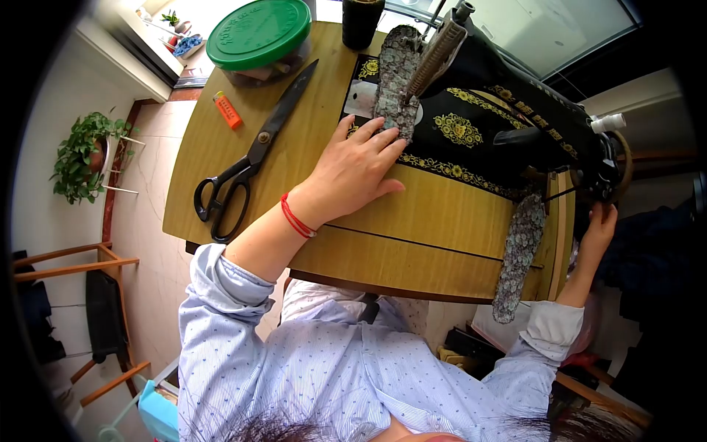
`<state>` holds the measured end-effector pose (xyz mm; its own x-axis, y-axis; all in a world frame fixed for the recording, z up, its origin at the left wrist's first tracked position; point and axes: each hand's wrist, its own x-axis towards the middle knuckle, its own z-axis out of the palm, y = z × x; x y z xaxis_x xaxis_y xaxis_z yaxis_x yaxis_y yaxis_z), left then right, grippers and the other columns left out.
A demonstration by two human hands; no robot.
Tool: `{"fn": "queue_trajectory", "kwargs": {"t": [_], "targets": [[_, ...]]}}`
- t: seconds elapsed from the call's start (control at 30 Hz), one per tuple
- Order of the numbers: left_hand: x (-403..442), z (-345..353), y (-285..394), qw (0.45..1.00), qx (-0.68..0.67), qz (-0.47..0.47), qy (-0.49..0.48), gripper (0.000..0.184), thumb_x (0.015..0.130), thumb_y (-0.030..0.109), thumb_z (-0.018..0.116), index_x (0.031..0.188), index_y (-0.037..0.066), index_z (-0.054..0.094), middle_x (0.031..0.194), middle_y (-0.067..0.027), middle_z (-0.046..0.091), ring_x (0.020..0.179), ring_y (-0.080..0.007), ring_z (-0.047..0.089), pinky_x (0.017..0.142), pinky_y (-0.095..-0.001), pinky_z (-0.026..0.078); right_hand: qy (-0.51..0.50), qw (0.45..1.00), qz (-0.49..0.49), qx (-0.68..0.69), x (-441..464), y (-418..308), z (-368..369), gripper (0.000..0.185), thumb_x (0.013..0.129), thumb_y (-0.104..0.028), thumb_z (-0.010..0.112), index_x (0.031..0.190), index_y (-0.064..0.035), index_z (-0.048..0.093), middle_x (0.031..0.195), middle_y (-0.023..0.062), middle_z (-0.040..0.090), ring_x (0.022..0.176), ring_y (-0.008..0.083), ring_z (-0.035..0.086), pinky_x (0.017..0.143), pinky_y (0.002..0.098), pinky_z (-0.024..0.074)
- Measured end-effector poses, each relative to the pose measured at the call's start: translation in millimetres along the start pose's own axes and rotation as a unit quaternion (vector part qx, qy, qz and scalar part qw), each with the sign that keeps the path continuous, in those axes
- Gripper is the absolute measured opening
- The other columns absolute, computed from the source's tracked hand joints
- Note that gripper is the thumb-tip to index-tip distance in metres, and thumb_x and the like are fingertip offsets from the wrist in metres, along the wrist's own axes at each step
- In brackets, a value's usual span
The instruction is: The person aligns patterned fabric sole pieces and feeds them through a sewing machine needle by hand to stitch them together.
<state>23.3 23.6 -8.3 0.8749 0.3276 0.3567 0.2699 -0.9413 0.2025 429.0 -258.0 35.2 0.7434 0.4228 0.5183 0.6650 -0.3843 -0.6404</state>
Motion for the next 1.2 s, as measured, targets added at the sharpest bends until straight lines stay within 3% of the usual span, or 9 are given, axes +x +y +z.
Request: {"fn": "queue_trajectory", "kwargs": {"t": [0.23,0.3,0.43,0.5,0.6,0.73,0.87,1.0,1.2], "targets": [[0,-2,1,1.000,-0.013,-0.004,0.003,0.058,0.084,0.041,0.066,0.129,0.006,0.054,0.134,-0.0103,0.053,0.130,-0.0301,0.044,0.108,-0.0509,0.030,-0.321,0.869,0.106,-0.361,-32,-125,0,0.037,0.092,-0.032,0.060,0.120,-0.0073,0.059,0.103,0.0210,0.066,0.097,0.0336,0.065,0.080,0.0358,0.0493],[0,-1,2,1.000,-0.007,-0.002,0.003,0.058,0.083,0.040,0.067,0.128,0.007,0.054,0.134,-0.0104,0.053,0.129,-0.0298,0.045,0.108,-0.0510,0.030,-0.402,0.892,0.021,-0.206,-43,-148,23,0.038,0.093,-0.031,0.059,0.121,-0.0054,0.060,0.103,0.0199,0.067,0.099,0.0341,0.065,0.082,0.0372,0.0485],[0,0,2,1.000,-0.007,-0.003,0.004,0.058,0.082,0.040,0.067,0.128,0.007,0.054,0.134,-0.0104,0.053,0.129,-0.0297,0.045,0.108,-0.0512,0.031,-0.284,0.923,-0.259,-0.025,-27,-171,132,0.036,0.094,-0.030,0.057,0.115,0.0001,0.061,0.097,0.0199,0.067,0.097,0.0361,0.064,0.084,0.0381,0.0471],[0,1,1,1.000,-0.019,0.001,0.011,0.059,0.082,0.040,0.068,0.128,0.007,0.055,0.134,-0.0101,0.053,0.129,-0.0297,0.045,0.108,-0.0513,0.031,-0.372,0.922,-0.102,-0.028,-10,-191,164,0.034,0.095,-0.029,0.055,0.110,0.0006,0.062,0.097,0.0212,0.067,0.095,0.0368,0.063,0.085,0.0394,0.0468],[0,1,2,1.000,-0.023,-0.002,0.014,0.059,0.081,0.040,0.069,0.127,0.006,0.055,0.133,-0.0103,0.054,0.129,-0.0296,0.045,0.107,-0.0512,0.031,-0.437,0.891,-0.056,-0.110,-9,-219,186,0.034,0.097,-0.029,0.052,0.105,0.0018,0.063,0.097,0.0225,0.066,0.096,0.0376,0.063,0.083,0.0411,0.0467],[-1,2,5,1.000,-0.015,-0.002,0.013,0.058,0.081,0.040,0.069,0.127,0.006,0.056,0.133,-0.0108,0.054,0.129,-0.0294,0.045,0.108,-0.0510,0.031,-0.414,0.869,-0.238,-0.128,-6,-198,219,0.031,0.096,-0.027,0.053,0.102,0.0014,0.064,0.098,0.0211,0.066,0.094,0.0364,0.063,0.083,0.0406,0.0486],[0,2,7,1.000,-0.017,-0.008,0.015,0.058,0.081,0.040,0.069,0.125,0.005,0.057,0.132,-0.0112,0.055,0.129,-0.0295,0.045,0.108,-0.0503,0.030,-0.339,0.912,-0.135,0.186,41,-142,292,0.033,0.097,-0.028,0.052,0.109,0.0015,0.060,0.102,0.0186,0.065,0.096,0.0327,0.063,0.084,0.0385,0.0497],[1,3,5,0.999,-0.023,-0.003,0.024,0.057,0.081,0.040,0.069,0.125,0.006,0.057,0.131,-0.0113,0.055,0.129,-0.0298,0.045,0.108,-0.0502,0.031,-0.411,0.745,0.069,0.520,64,-124,323,0.036,0.098,-0.029,0.051,0.117,0.0015,0.057,0.106,0.0161,0.065,0.098,0.0291,0.063,0.085,0.0364,0.0508],[2,1,5,1.000,-0.020,-0.007,0.015,0.056,0.081,0.040,0.069,0.125,0.006,0.057,0.132,-0.0112,0.055,0.129,-0.0296,0.046,0.107,-0.0504,0.032,-0.454,0.662,0.086,0.590,77,-106,360,0.043,0.100,-0.031,0.049,0.128,0.0015,0.051,0.112,0.0124,0.064,0.102,0.0237,0.063,0.086,0.0332,0.0525]]}}
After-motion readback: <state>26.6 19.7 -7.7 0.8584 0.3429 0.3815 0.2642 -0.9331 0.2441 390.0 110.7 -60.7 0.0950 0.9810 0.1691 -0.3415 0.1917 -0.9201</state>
